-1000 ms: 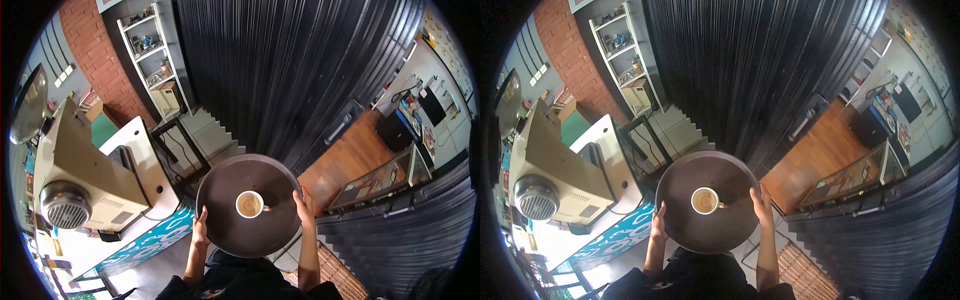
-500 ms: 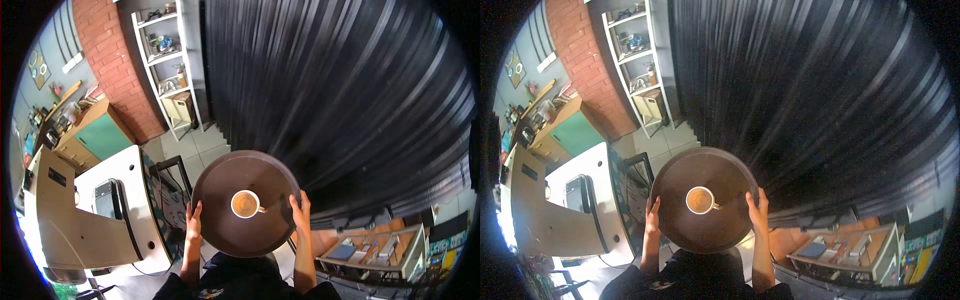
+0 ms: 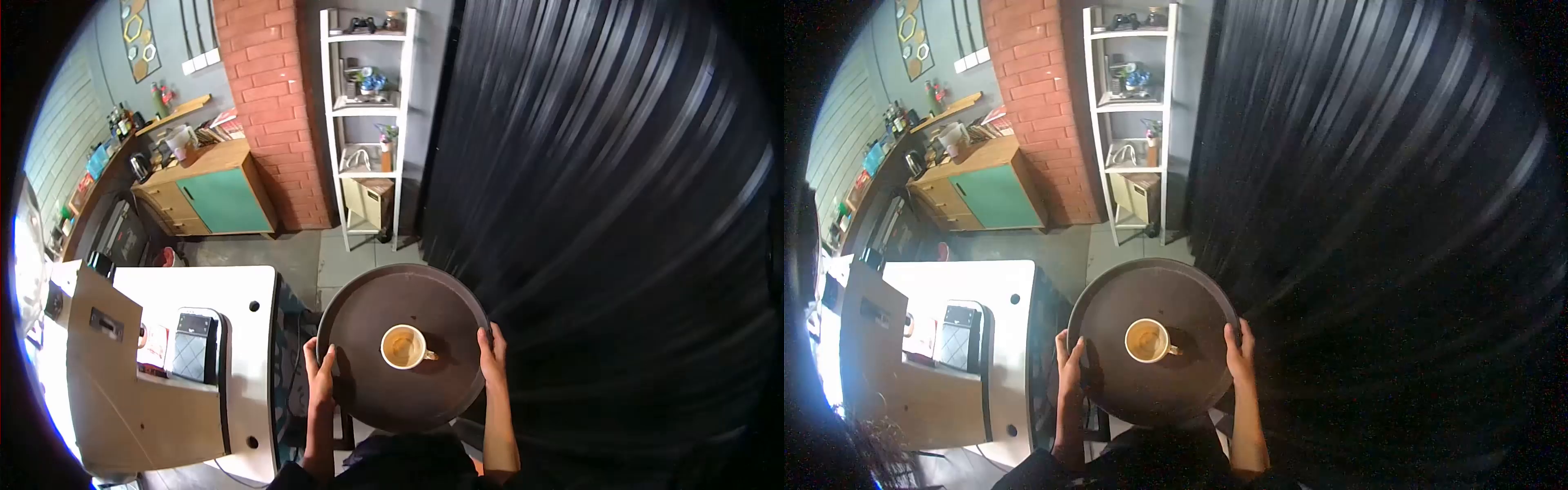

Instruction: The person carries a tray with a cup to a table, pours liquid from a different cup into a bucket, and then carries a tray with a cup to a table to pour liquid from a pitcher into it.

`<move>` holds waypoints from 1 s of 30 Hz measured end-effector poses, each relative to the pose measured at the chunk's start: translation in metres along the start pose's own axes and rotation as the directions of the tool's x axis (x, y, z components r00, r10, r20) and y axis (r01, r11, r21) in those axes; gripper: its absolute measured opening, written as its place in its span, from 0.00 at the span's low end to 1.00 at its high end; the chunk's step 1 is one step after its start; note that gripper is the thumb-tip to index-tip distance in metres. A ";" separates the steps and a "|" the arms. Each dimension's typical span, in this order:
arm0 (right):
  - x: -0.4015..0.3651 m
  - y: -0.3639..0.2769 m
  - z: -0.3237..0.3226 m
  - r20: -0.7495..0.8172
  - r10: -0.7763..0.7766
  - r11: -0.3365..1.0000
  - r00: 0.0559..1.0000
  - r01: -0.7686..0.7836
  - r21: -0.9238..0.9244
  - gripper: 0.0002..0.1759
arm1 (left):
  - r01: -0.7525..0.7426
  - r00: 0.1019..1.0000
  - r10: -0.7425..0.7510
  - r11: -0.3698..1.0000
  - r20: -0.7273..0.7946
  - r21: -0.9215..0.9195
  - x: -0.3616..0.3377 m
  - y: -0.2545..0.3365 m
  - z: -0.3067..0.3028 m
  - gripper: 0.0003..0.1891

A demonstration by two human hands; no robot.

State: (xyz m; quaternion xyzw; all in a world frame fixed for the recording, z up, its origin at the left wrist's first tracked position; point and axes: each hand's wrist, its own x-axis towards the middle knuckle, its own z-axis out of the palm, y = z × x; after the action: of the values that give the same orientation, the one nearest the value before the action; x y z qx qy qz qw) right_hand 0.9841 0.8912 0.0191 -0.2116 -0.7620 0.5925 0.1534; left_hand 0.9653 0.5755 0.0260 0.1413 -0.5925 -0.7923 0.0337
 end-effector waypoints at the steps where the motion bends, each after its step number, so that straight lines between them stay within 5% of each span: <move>1: 0.019 0.001 0.006 0.101 -0.052 0.998 0.994 0.049 0.031 0.28 | -0.006 1.000 0.005 1.000 -0.016 -0.007 0.012 -0.003 0.002 0.15; 8: 0.143 -0.013 0.076 0.147 -0.211 0.962 0.966 0.179 0.203 0.13 | 0.004 0.981 -0.021 0.996 -0.193 -0.087 0.092 -0.007 0.035 0.11; 26: 0.360 -0.051 0.206 0.337 -0.139 0.981 0.931 0.084 0.173 0.21 | -0.052 0.908 0.033 0.998 -0.419 -0.035 0.278 0.030 0.093 0.20; 30: 0.402 -0.064 0.256 0.485 -0.082 0.992 0.871 0.023 0.125 0.22 | -0.036 0.878 0.030 0.999 -0.477 -0.004 0.324 0.036 0.082 0.20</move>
State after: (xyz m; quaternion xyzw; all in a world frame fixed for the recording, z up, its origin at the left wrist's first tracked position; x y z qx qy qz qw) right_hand 0.5039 0.8662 0.0100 -0.0250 -0.7460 0.6653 -0.0161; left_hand 0.6293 0.5698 0.0214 0.3217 -0.5633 -0.7363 0.1926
